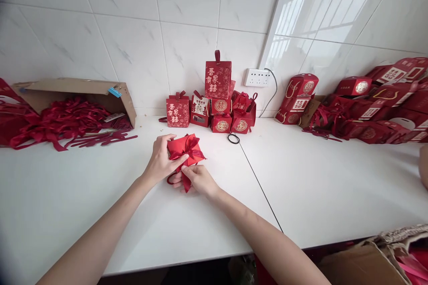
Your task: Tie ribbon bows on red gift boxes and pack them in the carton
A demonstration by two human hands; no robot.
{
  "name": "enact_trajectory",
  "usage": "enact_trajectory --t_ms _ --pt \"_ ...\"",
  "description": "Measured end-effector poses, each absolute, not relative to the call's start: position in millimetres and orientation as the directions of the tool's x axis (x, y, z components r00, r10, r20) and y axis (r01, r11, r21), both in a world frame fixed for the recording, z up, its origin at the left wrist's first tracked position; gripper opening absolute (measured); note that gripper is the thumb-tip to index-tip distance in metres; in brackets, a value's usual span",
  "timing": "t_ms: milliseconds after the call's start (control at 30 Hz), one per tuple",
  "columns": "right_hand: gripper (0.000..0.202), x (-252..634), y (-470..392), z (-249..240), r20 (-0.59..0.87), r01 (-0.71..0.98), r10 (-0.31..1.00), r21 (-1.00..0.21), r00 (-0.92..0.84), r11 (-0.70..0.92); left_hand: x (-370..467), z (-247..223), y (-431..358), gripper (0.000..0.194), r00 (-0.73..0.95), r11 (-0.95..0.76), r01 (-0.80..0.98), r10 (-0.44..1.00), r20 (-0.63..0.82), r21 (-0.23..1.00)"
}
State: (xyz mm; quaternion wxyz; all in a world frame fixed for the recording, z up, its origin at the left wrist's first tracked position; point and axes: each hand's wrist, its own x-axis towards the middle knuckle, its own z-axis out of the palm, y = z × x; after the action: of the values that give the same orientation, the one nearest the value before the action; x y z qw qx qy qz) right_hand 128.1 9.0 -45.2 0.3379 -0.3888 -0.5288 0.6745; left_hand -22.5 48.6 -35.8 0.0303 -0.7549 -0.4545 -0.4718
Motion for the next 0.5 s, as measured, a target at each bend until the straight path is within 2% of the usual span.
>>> enact_trajectory --t_ms 167,300,367,433,500 --pt "0.055 124.1 6.0 -47.1 -0.187 -0.034 0.848 -0.972 -0.496 -0.234 -21.3 -35.4 47.7 0.04 0.152 -0.582 0.708 0.68 0.717 0.401" --pt "0.053 122.5 3.6 -48.6 -0.182 -0.024 0.798 -0.971 -0.575 -0.239 -19.8 -35.5 47.2 0.042 0.203 -0.668 0.647 0.616 0.761 0.369" --pt "0.053 131.8 6.0 -41.9 -0.206 0.049 0.737 -0.972 -0.644 -0.229 -20.2 -34.7 47.7 0.039 0.224 -0.687 0.642 0.592 0.774 0.34" --pt "0.054 148.4 12.6 -32.0 -0.229 0.14 0.704 -0.973 -0.672 -0.183 -21.2 -34.0 48.1 0.028 0.24 -0.689 0.646 0.59 0.771 0.327" --pt "0.057 167.6 22.8 -23.4 -0.199 0.176 0.791 -0.977 -0.579 -0.117 -21.8 -33.7 48.0 0.013 0.259 -0.684 0.651 0.606 0.752 0.328"
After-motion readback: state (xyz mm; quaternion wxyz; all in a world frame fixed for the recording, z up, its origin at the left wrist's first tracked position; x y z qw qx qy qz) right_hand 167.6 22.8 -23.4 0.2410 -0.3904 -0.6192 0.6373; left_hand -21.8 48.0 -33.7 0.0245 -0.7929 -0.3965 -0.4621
